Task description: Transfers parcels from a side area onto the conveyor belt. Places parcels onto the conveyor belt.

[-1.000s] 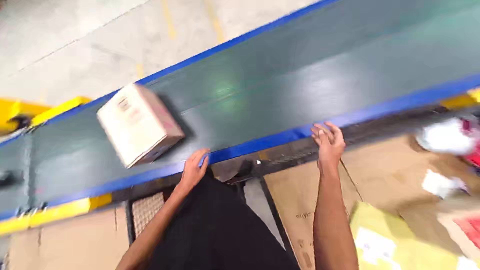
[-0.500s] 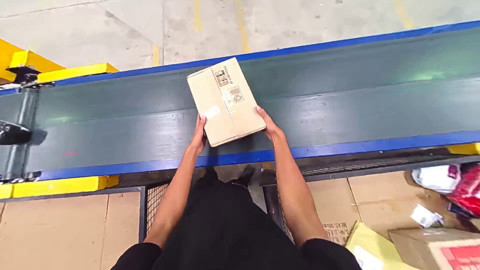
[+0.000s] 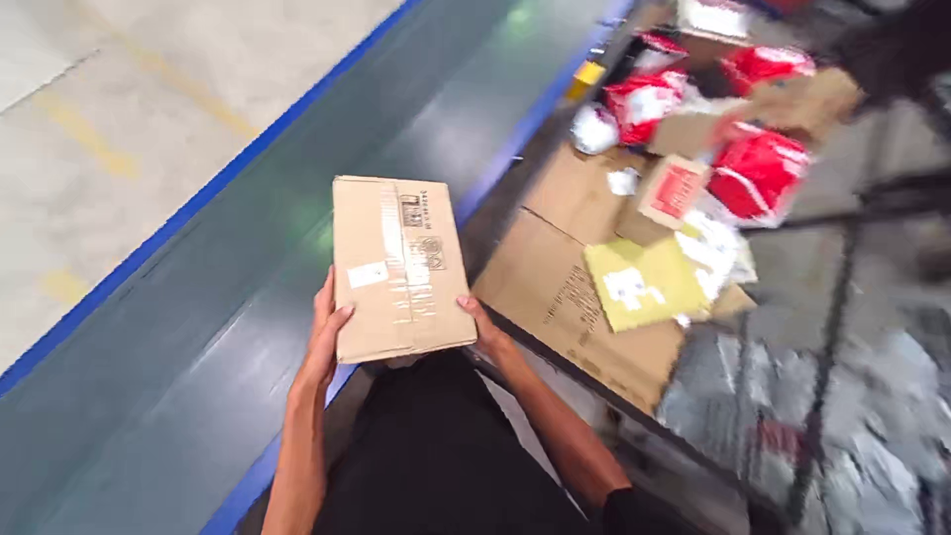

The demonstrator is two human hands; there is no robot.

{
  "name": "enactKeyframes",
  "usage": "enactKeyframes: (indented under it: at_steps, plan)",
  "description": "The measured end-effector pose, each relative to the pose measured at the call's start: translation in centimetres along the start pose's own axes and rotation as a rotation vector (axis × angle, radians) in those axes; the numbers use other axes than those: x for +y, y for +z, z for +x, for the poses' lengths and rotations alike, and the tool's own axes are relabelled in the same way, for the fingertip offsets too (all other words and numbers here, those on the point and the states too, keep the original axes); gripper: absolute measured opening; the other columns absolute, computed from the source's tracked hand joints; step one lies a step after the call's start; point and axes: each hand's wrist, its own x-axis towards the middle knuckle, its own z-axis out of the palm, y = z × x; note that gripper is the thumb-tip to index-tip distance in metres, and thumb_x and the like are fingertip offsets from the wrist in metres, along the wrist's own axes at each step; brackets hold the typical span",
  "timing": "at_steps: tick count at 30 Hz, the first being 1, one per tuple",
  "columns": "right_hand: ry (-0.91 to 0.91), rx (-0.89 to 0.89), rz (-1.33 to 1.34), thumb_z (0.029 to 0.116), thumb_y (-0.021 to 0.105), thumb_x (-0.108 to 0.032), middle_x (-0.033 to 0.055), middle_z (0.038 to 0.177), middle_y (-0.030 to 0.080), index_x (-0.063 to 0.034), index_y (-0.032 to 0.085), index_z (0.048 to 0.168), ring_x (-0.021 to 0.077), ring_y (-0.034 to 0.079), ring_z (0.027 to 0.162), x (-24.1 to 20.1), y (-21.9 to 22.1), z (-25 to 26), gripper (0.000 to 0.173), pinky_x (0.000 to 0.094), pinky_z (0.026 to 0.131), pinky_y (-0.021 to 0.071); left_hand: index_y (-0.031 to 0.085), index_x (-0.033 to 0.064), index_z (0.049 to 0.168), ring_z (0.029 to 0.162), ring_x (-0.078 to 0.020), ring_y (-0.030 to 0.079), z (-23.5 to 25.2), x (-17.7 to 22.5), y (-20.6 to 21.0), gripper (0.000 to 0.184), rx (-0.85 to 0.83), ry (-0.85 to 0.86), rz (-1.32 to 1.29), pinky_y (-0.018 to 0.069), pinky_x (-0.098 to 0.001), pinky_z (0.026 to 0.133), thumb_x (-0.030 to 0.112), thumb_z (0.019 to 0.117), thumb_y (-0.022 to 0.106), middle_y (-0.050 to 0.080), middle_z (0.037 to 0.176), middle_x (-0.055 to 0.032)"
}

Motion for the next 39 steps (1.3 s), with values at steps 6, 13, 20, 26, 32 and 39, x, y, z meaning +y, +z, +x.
enactKeyframes:
  at_steps: [6,13,20,26,32,39]
  plan:
    - [-0.259,0.265,0.571,0.073,0.074,-0.073,0.0036,0.099,0.075,-0.0141,0.061,0.122,0.0163,0.074,0.088,-4.0,-9.5,0.1,0.077,0.0373,0.074,0.0634,0.037,0.0079,0.158,0.145,-0.0251,0.044,8.2,3.5,9.7,0.075,-0.325,0.305,0.139,0.0459,-0.0429,0.114,0.056,0.1016,0.049,0.034,0.165,-0.0094]
    - [-0.486,0.628,0.391,0.0962,0.026,-0.076,0.0091,0.124,0.065,-0.0209,0.043,0.145,0.0248,0.066,0.108,-21.5,-29.7,8.5,0.076,0.0484,0.085,0.0585,0.055,0.0054,0.144,0.127,-0.0353,0.061,8.4,-2.2,15.4,0.059,-0.426,0.077,0.102,0.0551,-0.0496,0.103,0.047,0.1022,0.056,0.056,0.148,-0.0163]
    - [-0.589,0.886,0.084,0.1019,0.037,-0.067,0.0155,0.161,0.036,-0.027,0.024,0.163,0.0376,0.047,0.139,-41.4,-47.2,18.9,0.074,0.0624,0.101,0.0495,0.048,-0.002,0.147,0.128,-0.034,0.062,8.7,-6.1,16.1,0.055,-0.327,-0.026,0.165,0.0542,-0.0466,0.106,0.033,0.104,0.052,0.058,0.145,-0.0186]
    - [-0.512,0.744,-0.376,0.1008,0.057,-0.045,0.0131,0.158,0.042,-0.0148,0.034,0.159,0.0279,0.046,0.142,-33.7,-44.5,24.3,0.07,0.0554,0.109,0.0469,0.054,-0.0026,0.142,0.122,-0.0318,0.065,8.1,-6.8,17.6,0.048,-0.357,0.065,0.195,0.0555,-0.0433,0.105,0.026,0.1037,0.056,0.063,0.138,-0.0177]
    - [-0.32,0.629,-0.451,0.102,0.06,-0.035,0.0157,0.14,0.061,-0.0081,0.049,0.148,0.0268,0.064,0.121,-15.6,-36.7,21.8,0.055,0.048,0.101,0.055,0.061,-0.0025,0.135,0.116,-0.0267,0.069,6.0,-8.0,14.0,0.038,-0.254,0.076,0.26,0.0572,-0.0395,0.102,0.015,0.102,0.056,0.069,0.131,-0.0147]
    - [-0.333,0.481,-0.54,0.1037,0.056,-0.017,0.0191,0.128,0.066,0.0038,0.055,0.138,0.0236,0.068,0.112,1.5,-20.5,13.4,0.04,0.0414,0.096,0.058,0.066,0.0,0.128,0.112,-0.0183,0.07,0.4,-9.2,5.6,0.031,0.102,0.064,0.454,0.058,-0.0384,0.1,0.015,0.1031,0.056,0.071,0.123,-0.0129]
